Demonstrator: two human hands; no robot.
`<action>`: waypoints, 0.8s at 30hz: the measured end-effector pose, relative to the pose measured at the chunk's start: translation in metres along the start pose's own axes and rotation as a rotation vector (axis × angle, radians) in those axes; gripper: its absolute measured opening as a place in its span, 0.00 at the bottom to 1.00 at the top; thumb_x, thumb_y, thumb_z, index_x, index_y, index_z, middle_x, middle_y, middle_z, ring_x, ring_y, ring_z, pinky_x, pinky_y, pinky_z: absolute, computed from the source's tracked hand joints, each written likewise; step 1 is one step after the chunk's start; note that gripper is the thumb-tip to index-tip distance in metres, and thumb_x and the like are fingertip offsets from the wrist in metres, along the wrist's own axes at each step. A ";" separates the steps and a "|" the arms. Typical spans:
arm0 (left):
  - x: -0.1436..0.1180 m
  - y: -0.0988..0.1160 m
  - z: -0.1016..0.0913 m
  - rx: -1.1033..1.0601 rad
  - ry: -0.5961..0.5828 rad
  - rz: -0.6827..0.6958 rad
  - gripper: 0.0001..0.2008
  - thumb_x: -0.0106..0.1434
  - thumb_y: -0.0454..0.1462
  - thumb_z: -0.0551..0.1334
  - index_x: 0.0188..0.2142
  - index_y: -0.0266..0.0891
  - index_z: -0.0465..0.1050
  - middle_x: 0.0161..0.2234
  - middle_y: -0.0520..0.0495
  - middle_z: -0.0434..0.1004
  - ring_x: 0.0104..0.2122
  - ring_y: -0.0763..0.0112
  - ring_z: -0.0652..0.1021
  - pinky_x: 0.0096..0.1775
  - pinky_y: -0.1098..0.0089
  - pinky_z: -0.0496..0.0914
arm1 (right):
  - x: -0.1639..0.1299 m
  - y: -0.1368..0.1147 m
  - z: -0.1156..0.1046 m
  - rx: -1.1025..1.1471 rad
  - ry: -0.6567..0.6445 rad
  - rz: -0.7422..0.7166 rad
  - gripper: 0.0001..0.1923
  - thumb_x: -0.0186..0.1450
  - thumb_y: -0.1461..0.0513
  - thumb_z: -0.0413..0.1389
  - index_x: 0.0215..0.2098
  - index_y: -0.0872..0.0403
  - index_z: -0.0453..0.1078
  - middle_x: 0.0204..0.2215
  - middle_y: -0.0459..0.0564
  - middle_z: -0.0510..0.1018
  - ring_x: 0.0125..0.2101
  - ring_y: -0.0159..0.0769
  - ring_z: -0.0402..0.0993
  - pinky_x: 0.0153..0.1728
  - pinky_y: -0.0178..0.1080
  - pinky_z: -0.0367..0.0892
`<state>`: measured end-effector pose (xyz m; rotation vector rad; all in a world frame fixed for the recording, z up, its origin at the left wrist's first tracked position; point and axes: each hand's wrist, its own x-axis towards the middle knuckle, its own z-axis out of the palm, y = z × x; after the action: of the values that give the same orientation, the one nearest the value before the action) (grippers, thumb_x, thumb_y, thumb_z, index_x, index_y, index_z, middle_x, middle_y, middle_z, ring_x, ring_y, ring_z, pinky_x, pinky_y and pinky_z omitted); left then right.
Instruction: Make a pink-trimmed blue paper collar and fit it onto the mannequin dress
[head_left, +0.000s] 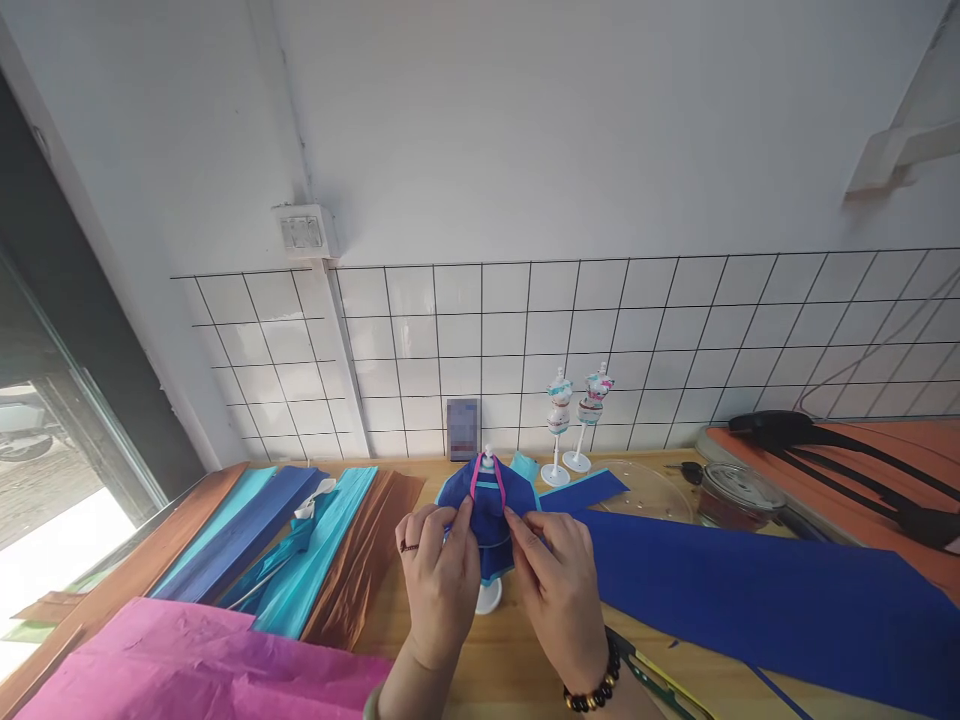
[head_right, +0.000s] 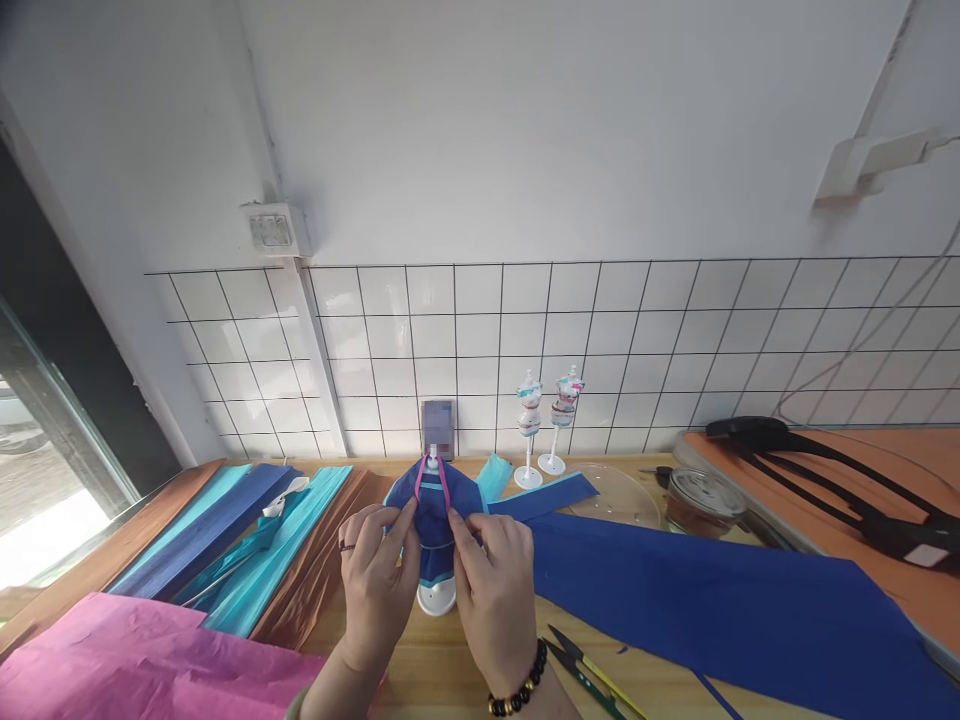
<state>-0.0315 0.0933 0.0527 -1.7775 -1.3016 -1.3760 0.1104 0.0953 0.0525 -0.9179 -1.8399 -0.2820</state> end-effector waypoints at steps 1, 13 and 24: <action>0.000 0.000 0.000 0.003 -0.002 0.003 0.17 0.57 0.25 0.55 0.45 0.40 0.69 0.30 0.46 0.70 0.34 0.65 0.70 0.38 0.61 0.62 | 0.000 0.000 0.000 0.002 -0.001 -0.001 0.21 0.62 0.72 0.48 0.51 0.51 0.63 0.32 0.50 0.69 0.33 0.38 0.64 0.32 0.43 0.60; -0.003 -0.004 0.003 0.022 0.032 0.023 0.16 0.57 0.25 0.56 0.44 0.38 0.70 0.30 0.46 0.70 0.34 0.66 0.70 0.37 0.62 0.62 | -0.001 0.003 0.003 -0.006 0.023 -0.016 0.19 0.61 0.72 0.48 0.49 0.53 0.66 0.32 0.50 0.69 0.32 0.37 0.64 0.31 0.42 0.60; -0.004 -0.008 0.005 0.077 0.018 0.050 0.15 0.58 0.25 0.56 0.43 0.38 0.71 0.30 0.45 0.71 0.35 0.65 0.70 0.38 0.61 0.62 | -0.003 0.007 0.004 -0.034 0.008 -0.020 0.19 0.62 0.71 0.48 0.49 0.53 0.66 0.31 0.50 0.69 0.32 0.37 0.64 0.31 0.42 0.59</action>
<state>-0.0365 0.0993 0.0465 -1.7304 -1.2748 -1.2942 0.1135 0.1013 0.0468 -0.9208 -1.8429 -0.3297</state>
